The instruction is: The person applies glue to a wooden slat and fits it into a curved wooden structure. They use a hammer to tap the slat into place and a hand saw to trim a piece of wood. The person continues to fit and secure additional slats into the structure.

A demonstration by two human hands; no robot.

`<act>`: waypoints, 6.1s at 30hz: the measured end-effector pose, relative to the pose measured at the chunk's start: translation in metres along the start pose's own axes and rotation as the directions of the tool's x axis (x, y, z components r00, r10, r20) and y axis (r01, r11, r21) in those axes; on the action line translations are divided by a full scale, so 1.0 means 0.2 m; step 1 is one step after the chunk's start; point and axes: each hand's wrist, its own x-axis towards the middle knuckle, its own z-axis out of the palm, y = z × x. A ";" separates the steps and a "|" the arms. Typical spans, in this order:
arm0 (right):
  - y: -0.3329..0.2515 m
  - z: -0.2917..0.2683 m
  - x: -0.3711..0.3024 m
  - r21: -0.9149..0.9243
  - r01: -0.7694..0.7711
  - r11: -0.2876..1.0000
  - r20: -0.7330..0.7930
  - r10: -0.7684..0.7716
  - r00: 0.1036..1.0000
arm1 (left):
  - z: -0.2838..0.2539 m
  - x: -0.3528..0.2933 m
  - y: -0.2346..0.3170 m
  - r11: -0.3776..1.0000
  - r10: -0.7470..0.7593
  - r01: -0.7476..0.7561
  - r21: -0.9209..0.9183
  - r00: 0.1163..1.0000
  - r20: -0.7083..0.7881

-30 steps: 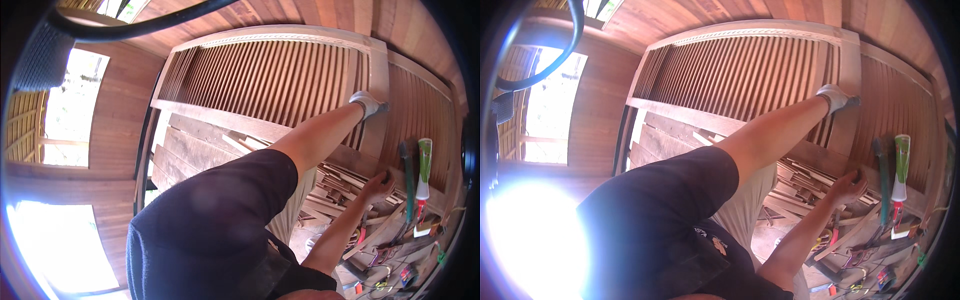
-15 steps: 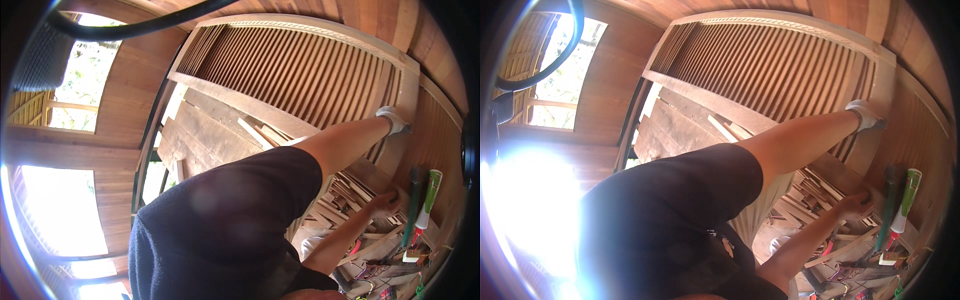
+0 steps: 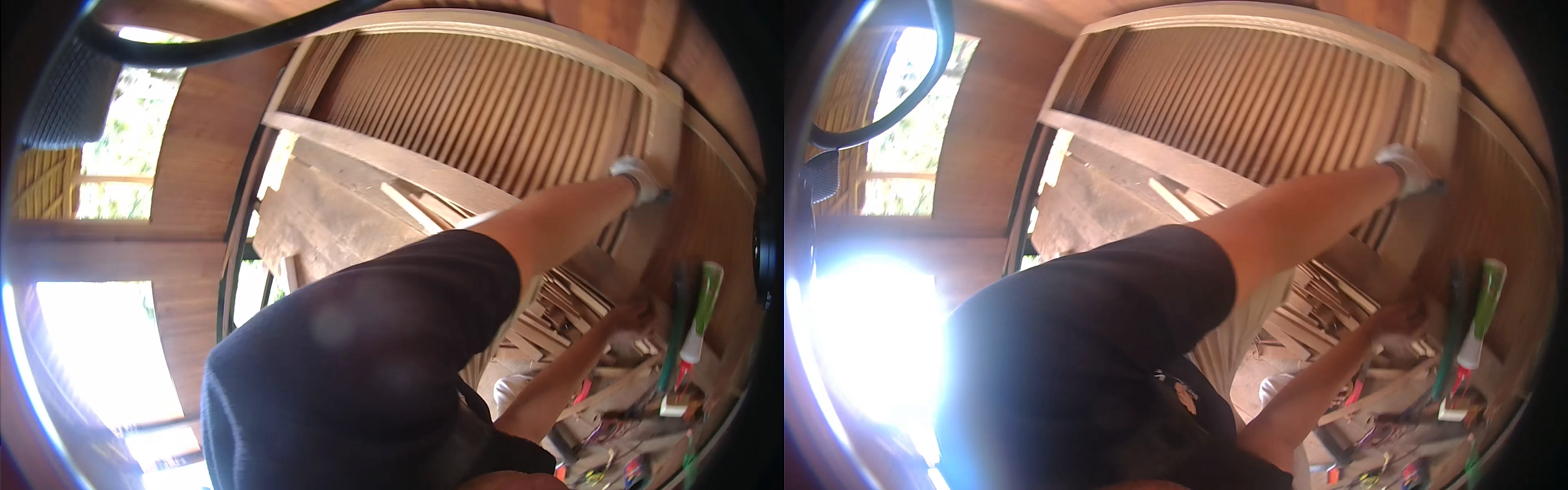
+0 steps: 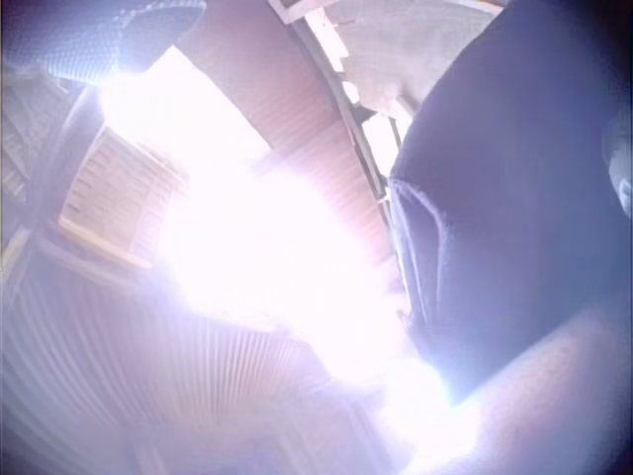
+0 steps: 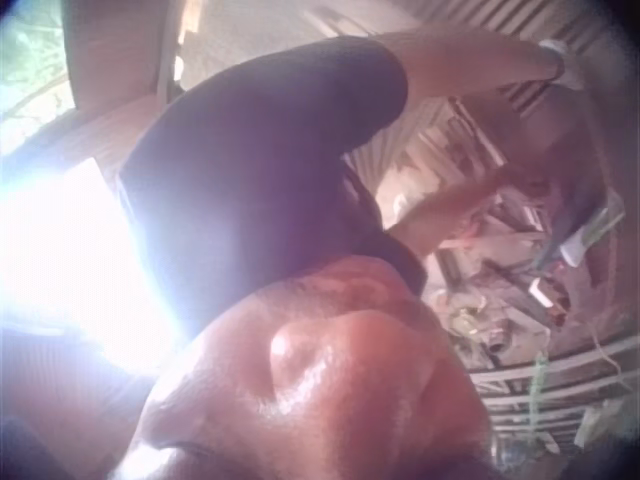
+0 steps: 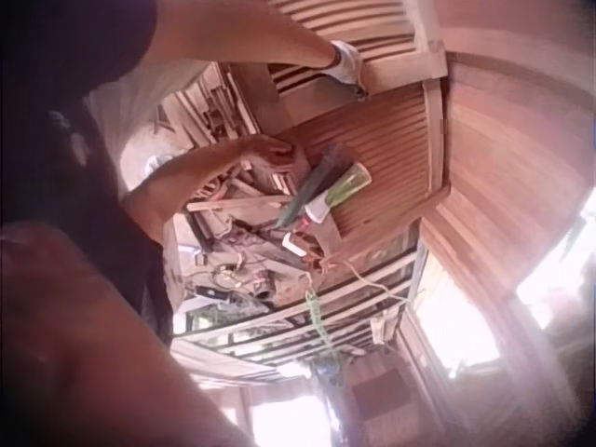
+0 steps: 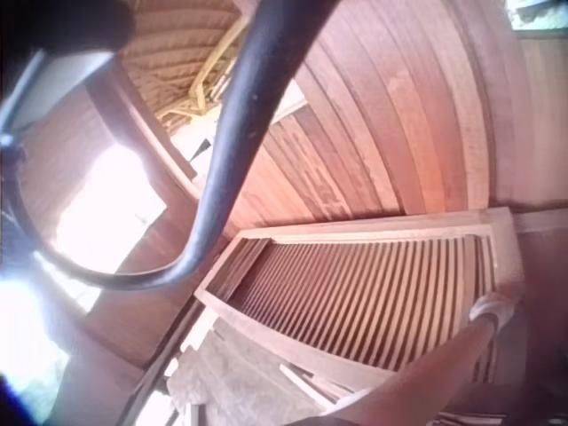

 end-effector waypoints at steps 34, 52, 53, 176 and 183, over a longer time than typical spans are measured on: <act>-0.51 -0.11 0.04 0.294 -0.218 0.931 0.077 0.204 0.976 | -0.26 -0.15 0.09 0.829 -0.267 0.350 -0.436 0.933 0.242; -0.20 -0.42 0.84 -0.429 0.175 0.886 0.797 0.280 0.535 | -0.27 -0.15 0.11 0.845 -0.241 0.325 -0.425 0.941 0.239; -0.23 -0.42 0.83 -0.401 0.081 0.913 0.784 0.296 0.545 | -0.27 -0.13 0.11 0.853 -0.233 0.315 -0.415 0.943 0.236; -0.72 0.04 0.69 -0.102 0.078 0.992 0.885 0.055 0.463 | 0.08 -1.16 0.11 0.970 0.244 -0.242 0.030 0.963 -0.111; -0.73 0.03 0.67 -0.094 0.066 0.993 0.887 0.053 0.459 | 0.10 -1.17 0.09 0.968 0.249 -0.249 0.021 0.957 -0.151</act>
